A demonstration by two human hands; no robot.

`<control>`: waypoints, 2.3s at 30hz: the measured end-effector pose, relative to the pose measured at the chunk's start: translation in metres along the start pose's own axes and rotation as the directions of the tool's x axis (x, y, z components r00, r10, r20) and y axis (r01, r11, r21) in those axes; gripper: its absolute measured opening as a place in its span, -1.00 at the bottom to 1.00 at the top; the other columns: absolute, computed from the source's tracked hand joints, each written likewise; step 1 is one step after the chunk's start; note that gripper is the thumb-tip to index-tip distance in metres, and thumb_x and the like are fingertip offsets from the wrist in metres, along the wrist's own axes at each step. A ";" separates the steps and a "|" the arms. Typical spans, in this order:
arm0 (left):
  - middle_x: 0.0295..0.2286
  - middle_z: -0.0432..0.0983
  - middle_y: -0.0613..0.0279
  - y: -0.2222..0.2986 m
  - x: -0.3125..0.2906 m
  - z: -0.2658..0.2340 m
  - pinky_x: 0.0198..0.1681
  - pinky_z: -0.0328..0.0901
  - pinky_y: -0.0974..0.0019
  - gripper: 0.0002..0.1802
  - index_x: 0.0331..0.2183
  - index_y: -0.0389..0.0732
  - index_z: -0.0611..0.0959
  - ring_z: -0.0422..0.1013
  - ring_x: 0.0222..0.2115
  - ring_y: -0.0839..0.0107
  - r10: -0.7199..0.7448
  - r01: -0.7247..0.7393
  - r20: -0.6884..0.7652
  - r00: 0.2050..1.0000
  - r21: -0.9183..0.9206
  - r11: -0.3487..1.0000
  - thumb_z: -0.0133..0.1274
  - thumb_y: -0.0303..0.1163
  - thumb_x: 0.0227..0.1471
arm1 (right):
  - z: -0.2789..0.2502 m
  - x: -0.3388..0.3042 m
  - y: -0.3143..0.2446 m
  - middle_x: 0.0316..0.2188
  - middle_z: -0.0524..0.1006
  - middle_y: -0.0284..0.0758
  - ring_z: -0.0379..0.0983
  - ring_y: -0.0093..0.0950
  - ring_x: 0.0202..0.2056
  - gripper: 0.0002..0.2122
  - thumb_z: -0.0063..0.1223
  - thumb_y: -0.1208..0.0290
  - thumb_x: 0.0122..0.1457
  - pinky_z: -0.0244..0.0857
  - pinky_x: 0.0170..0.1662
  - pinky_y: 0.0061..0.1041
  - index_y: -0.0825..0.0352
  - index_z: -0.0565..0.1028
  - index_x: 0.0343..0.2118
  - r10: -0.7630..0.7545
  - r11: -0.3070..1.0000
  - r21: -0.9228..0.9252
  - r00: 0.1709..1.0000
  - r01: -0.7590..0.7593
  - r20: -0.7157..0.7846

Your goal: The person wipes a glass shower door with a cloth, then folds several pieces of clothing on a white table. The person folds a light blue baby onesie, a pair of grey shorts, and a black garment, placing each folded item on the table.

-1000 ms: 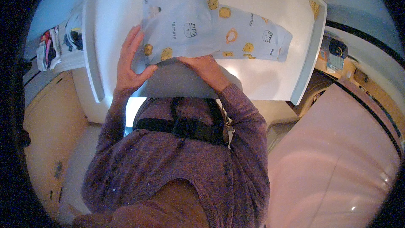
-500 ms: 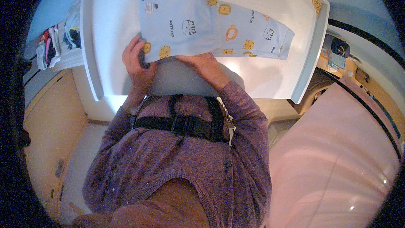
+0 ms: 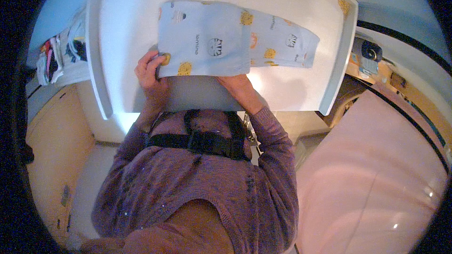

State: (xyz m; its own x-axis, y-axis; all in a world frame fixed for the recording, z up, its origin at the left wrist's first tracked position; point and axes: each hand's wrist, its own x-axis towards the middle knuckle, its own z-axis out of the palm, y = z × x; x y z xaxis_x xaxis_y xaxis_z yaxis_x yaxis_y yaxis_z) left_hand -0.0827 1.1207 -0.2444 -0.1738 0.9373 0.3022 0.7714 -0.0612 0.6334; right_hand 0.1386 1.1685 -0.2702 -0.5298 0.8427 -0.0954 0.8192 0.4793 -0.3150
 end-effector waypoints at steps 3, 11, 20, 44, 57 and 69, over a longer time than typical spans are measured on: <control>-0.20 0.41 0.14 0.001 0.000 -0.001 -0.09 0.09 0.24 -0.52 -0.32 -0.17 0.57 0.32 -0.18 0.22 0.008 -0.008 0.031 1.000 0.005 1.000 0.01 -0.71 -0.46 | -0.020 -0.004 0.011 0.03 0.30 -0.13 0.09 -0.19 0.13 -0.55 -0.06 0.19 0.03 -0.23 0.13 0.11 0.27 0.34 -0.01 0.054 0.997 -0.043 0.982 -0.063 -0.179; -0.20 0.42 0.14 0.005 0.004 -0.001 -0.08 0.06 0.28 -0.48 -0.32 -0.18 0.57 0.31 -0.17 0.24 0.040 -0.040 0.022 0.999 -0.009 0.999 -0.04 -0.74 -0.50 | -0.041 -0.005 0.040 0.14 0.15 -0.14 -0.03 -0.15 0.20 -0.62 -0.08 0.34 0.08 -0.30 0.14 0.12 0.28 0.34 -0.01 0.230 0.973 0.057 0.906 -0.224 -0.356; -0.19 0.40 0.14 0.001 0.003 -0.004 -0.07 0.06 0.26 -0.50 -0.33 -0.17 0.57 0.30 -0.16 0.24 0.031 -0.030 0.049 0.998 -0.030 0.999 0.01 -0.74 -0.49 | -0.059 0.008 0.016 0.18 0.07 -0.09 -0.05 -0.15 0.20 -0.37 0.12 0.35 -0.08 -0.23 0.17 0.02 0.40 0.17 0.09 0.146 0.985 0.146 0.904 -0.094 -0.403; -0.17 0.39 0.15 0.002 0.001 -0.008 -0.09 0.13 0.24 -0.52 -0.29 -0.18 0.57 0.29 -0.19 0.21 -0.026 0.027 0.084 0.996 -0.009 1.000 0.07 -0.69 -0.43 | -0.060 0.061 0.037 -0.31 0.43 -0.26 0.32 -0.28 -0.23 -0.71 0.06 0.56 -0.17 0.15 -0.19 -0.33 0.28 0.45 -0.28 0.201 0.979 0.151 0.789 -0.138 -0.580; 0.11 0.10 0.13 0.023 0.081 0.006 0.17 -0.16 -0.04 -0.48 0.00 -0.18 0.39 -0.09 0.18 0.11 0.268 -0.297 0.384 0.884 0.017 0.955 0.03 -0.32 -0.06 | -0.047 0.025 -0.006 0.20 0.04 -0.17 -0.18 -0.15 0.24 -0.36 0.09 0.12 -0.05 -0.25 0.14 0.07 0.32 0.22 0.09 0.185 0.982 0.010 0.959 -0.187 -0.217; 0.16 0.00 0.22 0.025 0.085 0.031 0.19 -0.26 -0.01 -0.34 0.10 -0.09 0.28 -0.15 0.20 0.17 0.221 -0.377 0.507 0.833 0.228 0.898 0.02 -0.15 -0.05 | -0.065 -0.025 0.077 0.04 0.22 0.04 0.11 -0.03 0.08 -0.56 0.06 0.40 -0.02 -0.03 0.11 -0.15 0.37 0.32 -0.03 0.355 0.934 0.220 0.670 -0.282 -0.651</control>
State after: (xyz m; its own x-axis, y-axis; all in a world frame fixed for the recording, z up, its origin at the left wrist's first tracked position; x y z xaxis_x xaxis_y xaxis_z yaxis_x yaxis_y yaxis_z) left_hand -0.0590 1.2094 -0.2247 0.3359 0.9414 0.0309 0.8975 -0.3299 0.2928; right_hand 0.2288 1.2001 -0.2306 0.0789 0.8949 0.4392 0.8662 0.1565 -0.4746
